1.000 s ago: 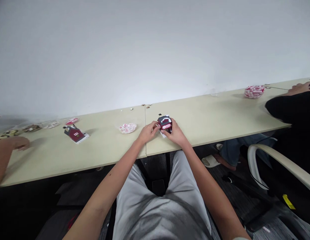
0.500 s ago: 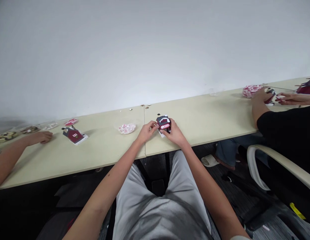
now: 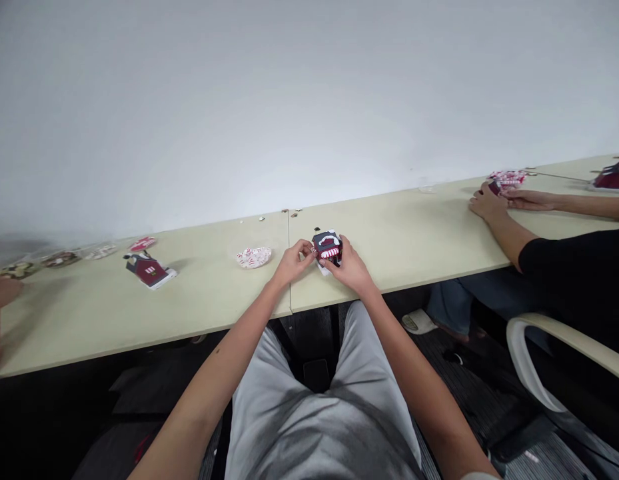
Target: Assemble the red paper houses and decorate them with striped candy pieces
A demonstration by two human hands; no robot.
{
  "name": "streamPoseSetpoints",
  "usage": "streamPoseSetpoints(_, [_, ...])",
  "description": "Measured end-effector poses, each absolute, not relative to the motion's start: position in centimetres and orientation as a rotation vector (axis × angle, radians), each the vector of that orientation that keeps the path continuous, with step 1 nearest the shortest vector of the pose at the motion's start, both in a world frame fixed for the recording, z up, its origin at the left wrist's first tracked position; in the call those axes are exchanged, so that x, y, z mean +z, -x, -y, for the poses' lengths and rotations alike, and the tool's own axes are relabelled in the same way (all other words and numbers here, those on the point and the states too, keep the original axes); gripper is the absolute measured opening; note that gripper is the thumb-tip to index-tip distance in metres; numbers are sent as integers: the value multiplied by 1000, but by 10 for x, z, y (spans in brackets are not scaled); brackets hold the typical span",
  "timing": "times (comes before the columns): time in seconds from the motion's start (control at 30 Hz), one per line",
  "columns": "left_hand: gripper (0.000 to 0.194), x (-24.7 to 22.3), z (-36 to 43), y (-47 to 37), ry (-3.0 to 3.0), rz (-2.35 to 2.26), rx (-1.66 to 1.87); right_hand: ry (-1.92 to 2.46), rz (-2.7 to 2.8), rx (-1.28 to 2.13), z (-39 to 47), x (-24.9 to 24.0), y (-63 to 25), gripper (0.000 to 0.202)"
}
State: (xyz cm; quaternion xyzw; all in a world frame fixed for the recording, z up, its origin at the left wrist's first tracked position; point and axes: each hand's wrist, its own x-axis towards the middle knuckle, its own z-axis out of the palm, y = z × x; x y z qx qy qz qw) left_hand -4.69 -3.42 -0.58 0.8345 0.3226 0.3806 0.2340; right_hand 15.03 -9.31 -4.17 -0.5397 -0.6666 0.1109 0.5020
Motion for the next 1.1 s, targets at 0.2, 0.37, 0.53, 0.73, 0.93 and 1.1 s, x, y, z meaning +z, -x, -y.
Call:
streamPoseSetpoints(0.2, [20, -7, 31, 47, -2329, -895, 1018, 1357, 1635, 187, 95, -39, -148, 81])
streamPoseSetpoints(0.37, [21, -10, 26, 48, -2455, -898, 977, 1402, 1643, 153, 99, -36, -146, 76])
streamPoseSetpoints(0.53, [22, -13, 23, 49, -2528, -903, 926, 1450, 1646, 127, 100, -34, -145, 77])
streamPoseSetpoints(0.73, [22, -14, 28, 47, -2741, -901, 894, 1531, 1628, 77, 99, -34, -145, 80])
streamPoseSetpoints(0.93, [12, -6, 40, 43, -2730, -940, 815, 1610, 1585, 71, 102, -30, -143, 74])
streamPoseSetpoints(1.1, [5, -2, 42, 43, -2704, -891, 777, 1628, 1565, 115, 105, -26, -141, 74])
